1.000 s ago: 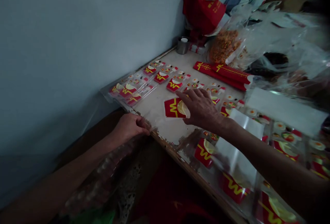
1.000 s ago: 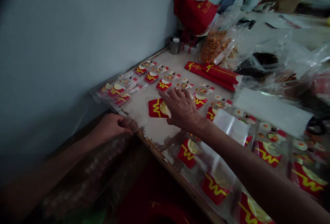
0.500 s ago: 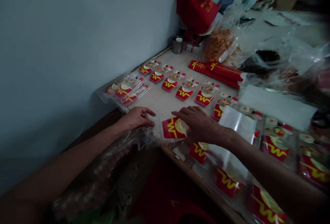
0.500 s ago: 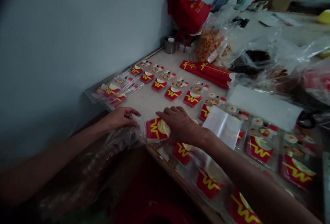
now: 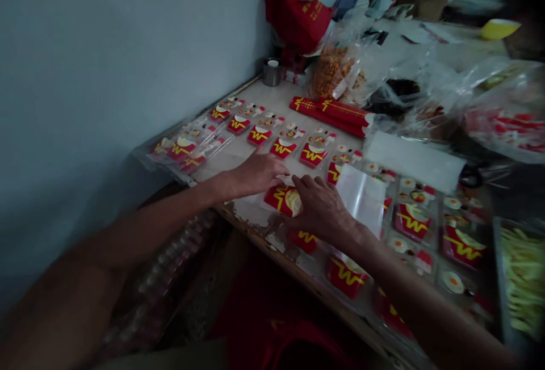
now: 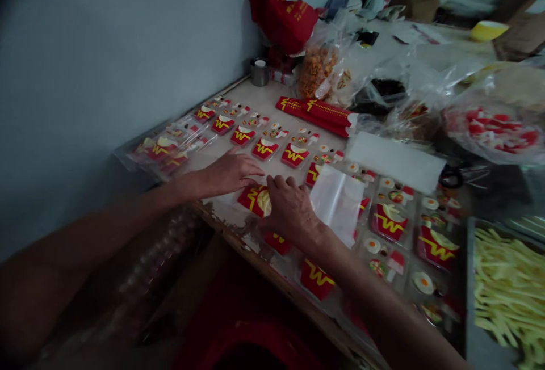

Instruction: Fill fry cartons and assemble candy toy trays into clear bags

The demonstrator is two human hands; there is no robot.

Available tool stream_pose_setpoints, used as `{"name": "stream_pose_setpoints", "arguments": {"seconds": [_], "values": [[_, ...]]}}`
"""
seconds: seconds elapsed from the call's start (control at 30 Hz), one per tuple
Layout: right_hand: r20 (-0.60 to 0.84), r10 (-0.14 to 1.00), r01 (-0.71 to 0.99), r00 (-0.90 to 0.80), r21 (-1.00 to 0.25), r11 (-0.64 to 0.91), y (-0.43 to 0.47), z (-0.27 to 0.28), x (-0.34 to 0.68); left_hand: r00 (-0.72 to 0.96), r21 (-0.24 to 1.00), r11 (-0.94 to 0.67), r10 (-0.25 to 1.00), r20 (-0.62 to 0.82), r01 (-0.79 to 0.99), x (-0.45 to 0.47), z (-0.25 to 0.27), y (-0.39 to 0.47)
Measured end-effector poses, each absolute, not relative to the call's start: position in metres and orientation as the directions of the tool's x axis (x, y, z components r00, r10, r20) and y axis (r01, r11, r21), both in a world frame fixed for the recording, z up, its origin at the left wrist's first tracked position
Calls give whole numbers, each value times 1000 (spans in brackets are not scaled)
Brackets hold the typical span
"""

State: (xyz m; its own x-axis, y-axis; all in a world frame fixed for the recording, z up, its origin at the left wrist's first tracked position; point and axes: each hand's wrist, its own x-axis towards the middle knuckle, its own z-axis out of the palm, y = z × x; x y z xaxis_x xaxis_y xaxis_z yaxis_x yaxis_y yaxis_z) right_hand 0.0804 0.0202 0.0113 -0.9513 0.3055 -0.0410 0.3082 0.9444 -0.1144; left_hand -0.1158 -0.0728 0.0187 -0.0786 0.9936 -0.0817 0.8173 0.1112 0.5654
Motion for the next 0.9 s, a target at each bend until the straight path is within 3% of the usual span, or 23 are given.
{"name": "stream_pose_setpoints", "arguments": {"seconds": [0.07,0.13,0.27,0.43,0.6,0.77,0.83,0.9], "values": [[-65,435,439,-898,-106,892,21,5,83,-181,431,125,979,91,894,-93,10,-76],[-92,515,523,-852,-109,846,22,-2,82,-264,345,199,953,151,917,-73,-6,-85],[-102,577,585,-811,-111,803,20,-7,88,-292,280,263,954,66,923,-55,-32,-90],[-98,580,585,-809,-28,811,19,7,135,-223,195,224,974,-24,955,-59,-29,-76],[-57,650,653,-757,-84,753,21,1,159,-284,112,294,954,-98,949,-57,-24,-55],[57,677,668,-734,-125,734,20,2,148,-334,255,296,935,119,920,-46,-19,-49],[92,662,649,-744,-135,749,22,7,149,-425,363,336,883,200,869,-51,-16,-52],[111,640,624,-760,-147,767,25,9,153,-532,463,401,825,194,790,-61,-13,-54]]}}
